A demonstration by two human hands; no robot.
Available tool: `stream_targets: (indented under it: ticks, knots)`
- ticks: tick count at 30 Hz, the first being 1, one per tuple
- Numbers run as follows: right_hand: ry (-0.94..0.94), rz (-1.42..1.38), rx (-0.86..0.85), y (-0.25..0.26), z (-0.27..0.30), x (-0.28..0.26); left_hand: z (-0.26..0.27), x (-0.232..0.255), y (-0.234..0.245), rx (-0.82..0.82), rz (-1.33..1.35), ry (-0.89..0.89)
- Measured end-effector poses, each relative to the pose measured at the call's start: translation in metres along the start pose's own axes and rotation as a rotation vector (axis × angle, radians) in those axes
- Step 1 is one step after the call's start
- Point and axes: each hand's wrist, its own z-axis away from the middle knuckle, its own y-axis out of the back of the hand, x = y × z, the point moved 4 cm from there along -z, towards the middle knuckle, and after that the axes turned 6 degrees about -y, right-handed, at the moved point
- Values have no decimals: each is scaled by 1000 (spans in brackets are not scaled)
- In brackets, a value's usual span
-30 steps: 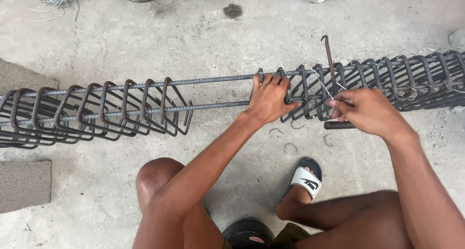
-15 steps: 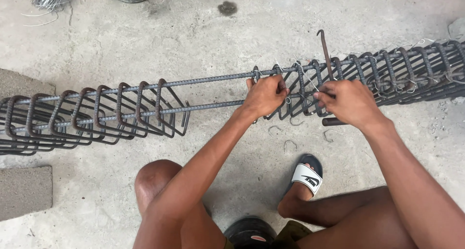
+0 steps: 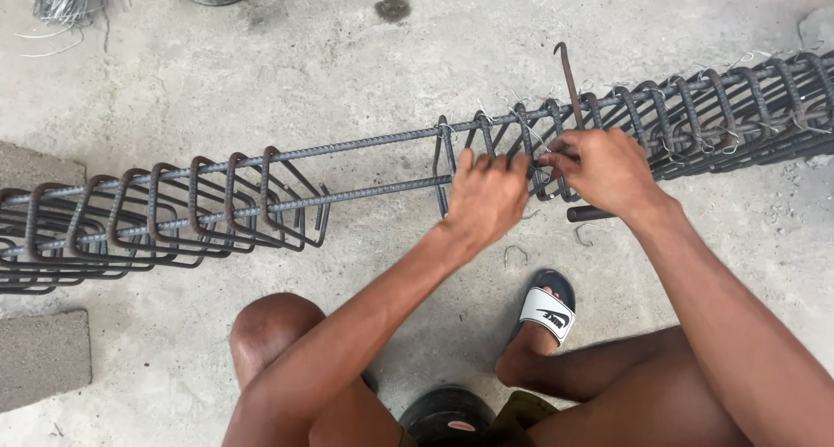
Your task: Tying steel rebar together using wire and a manual tying hook tool
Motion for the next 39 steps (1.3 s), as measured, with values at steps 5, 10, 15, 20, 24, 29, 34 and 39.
stream_targets:
  ticks: [5,10,15,20,24,29,34,39]
  knots:
    - [0,5,16,4,4,-6,-18,-40,53,-73,86,172]
    - [82,-141,54,18,19,-19,-13,-87,68,-267,51,318]
    - [142,-516,-86,24,61,-39,7,-125,83,-436,-23,428]
    - [41,-45,-233,-1,76,-49,19,-116,110,-549,121,388]
    - [-17,102,-320,-22,77,-38,33,-126,113,-492,47,371]
    - [-31,151,-309,-43,69,-35,35,-134,107,-464,51,353]
    - [-42,99,-254,-67,53,-32,30,-118,88,-466,188,365]
    - [-9,100,-132,-82,41,-40,28,-117,42,-545,382,333]
